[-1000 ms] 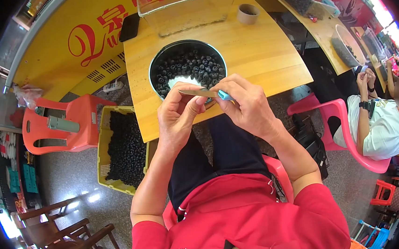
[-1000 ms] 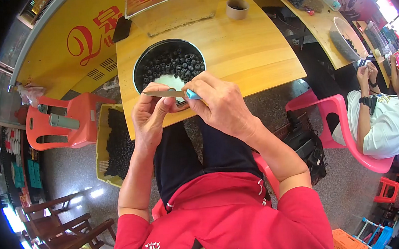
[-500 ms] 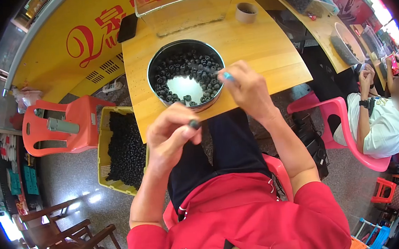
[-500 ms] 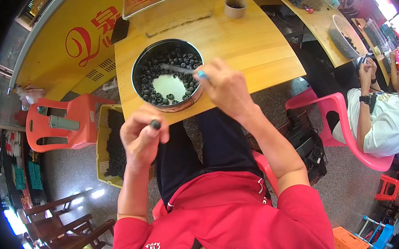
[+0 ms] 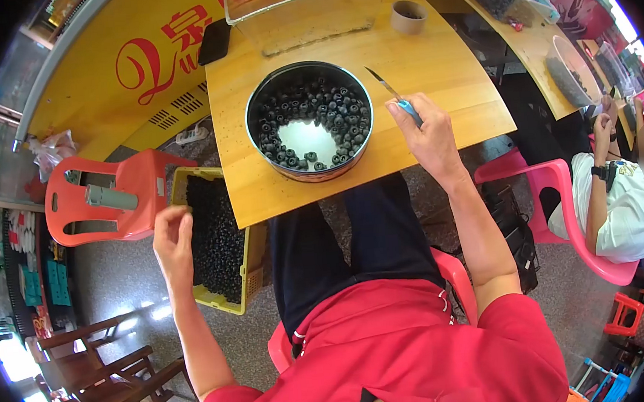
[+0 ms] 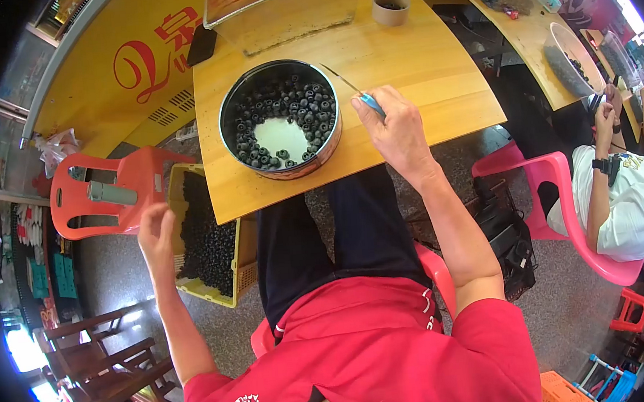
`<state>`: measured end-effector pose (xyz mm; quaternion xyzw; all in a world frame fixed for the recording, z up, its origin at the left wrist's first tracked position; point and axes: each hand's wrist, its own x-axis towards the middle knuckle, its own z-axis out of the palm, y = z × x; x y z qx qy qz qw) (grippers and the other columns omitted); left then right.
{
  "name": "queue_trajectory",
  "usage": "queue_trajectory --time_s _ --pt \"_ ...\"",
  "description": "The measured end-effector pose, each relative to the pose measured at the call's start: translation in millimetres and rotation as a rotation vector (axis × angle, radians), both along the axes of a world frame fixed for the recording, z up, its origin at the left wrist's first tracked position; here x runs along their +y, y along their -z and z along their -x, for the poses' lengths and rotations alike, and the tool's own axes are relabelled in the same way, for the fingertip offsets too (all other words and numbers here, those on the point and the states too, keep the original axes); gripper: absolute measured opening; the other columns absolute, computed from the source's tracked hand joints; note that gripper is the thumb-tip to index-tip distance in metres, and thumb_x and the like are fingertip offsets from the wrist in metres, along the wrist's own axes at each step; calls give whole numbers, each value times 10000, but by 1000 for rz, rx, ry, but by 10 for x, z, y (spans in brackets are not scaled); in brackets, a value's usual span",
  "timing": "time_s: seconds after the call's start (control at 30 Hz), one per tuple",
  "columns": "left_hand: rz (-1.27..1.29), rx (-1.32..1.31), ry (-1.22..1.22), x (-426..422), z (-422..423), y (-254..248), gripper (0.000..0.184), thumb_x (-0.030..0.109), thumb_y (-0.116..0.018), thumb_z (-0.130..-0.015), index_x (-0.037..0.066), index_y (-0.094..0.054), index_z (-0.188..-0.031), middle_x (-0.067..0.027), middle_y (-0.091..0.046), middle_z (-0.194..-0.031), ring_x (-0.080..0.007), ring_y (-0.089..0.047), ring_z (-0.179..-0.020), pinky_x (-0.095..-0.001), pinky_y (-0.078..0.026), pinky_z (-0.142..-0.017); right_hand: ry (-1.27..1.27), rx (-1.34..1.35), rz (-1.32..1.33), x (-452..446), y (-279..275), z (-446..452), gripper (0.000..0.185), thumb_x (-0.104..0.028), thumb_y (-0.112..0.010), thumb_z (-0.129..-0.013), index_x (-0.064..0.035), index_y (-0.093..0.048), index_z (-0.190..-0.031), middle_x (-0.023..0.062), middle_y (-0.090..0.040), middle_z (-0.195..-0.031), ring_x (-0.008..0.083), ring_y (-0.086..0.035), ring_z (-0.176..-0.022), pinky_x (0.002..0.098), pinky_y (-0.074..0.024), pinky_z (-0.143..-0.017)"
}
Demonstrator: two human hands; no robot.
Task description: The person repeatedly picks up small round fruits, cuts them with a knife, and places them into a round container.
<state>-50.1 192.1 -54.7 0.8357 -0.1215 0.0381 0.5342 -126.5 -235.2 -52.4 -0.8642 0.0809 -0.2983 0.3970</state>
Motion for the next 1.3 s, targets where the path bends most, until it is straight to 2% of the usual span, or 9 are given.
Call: queue_trajectory --time_s 0.1,0.23,0.47,0.57,0.7,0.8,0.9,1.07,1.3 --pt "30 -159 208 -740 -100 -459 99 -24 -616 -892 -12 -610 -989 -59 -609 -917 -127 -574 -866 -251 -466 -794 -24 -25 -34 48 -28 12 218 -183 -654 -919 32 -621 -901 170 -599 -816 344 -581 -717 382 -465 -658" --pt "-240 -340 733 -1554 -395 -621 84 28 -645 -857 -3 -626 -933 -105 -632 -868 -195 -623 -815 -295 -475 -738 -34 -3 -19 80 -102 74 209 -165 -658 -916 40 -618 -901 173 -599 -814 340 -584 -719 377 -465 -657" --pt "-1048 -283 1016 -2196 -734 -342 175 149 -673 -785 48 -639 -925 -138 -656 -897 -359 -620 -901 -448 -470 -767 -52 -52 -46 55 -166 170 193 -150 -653 -919 42 -634 -930 177 -626 -854 325 -614 -750 364 -483 -681" --pt "-952 -354 1000 -2229 -780 -265 180 144 -688 -787 35 -628 -917 -144 -637 -861 -327 -627 -855 -418 -481 -741 -59 -50 -78 45 -149 189 192 -147 -653 -919 44 -636 -935 180 -622 -844 313 -613 -740 356 -483 -678" --pt "-411 -202 848 -2215 -608 -418 175 96 -706 -830 18 -636 -970 -79 -604 -814 -177 -619 -808 -303 -483 -707 -91 40 -210 131 -186 195 206 -173 -661 -921 32 -642 -937 135 -622 -814 206 -604 -721 315 -476 -666" --pt "-9 -102 799 -2153 -369 -501 161 5 -676 -879 -6 -642 -1036 -10 -582 -895 -77 -577 -843 -234 -471 -735 -246 65 -555 303 -150 167 239 -226 -664 -936 12 -653 -951 48 -628 -824 94 -570 -757 267 -471 -675" --pt "209 -46 755 -2079 -132 -514 197 -11 -681 -876 -9 -624 -1065 -20 -587 -971 -89 -585 -861 -239 -489 -761 -443 103 -929 468 -251 170 271 -278 -660 -947 -8 -656 -973 -12 -624 -867 44 -548 -802 241 -471 -697" --pt "501 221 681 -1969 104 -434 260 18 -696 -882 8 -571 -1110 -23 -615 -967 -93 -617 -910 -243 -521 -831 -540 81 -1047 588 -309 152 232 -224 -663 -944 0 -654 -1003 9 -656 -927 65 -606 -850 223 -510 -776" --pt "525 114 627 -2012 312 -366 235 26 -656 -910 -18 -595 -1133 -54 -598 -1003 -101 -607 -831 -238 -522 -731 -578 42 -1014 638 -407 194 199 -137 -673 -925 40 -640 -1010 69 -664 -1010 125 -666 -855 265 -570 -764"
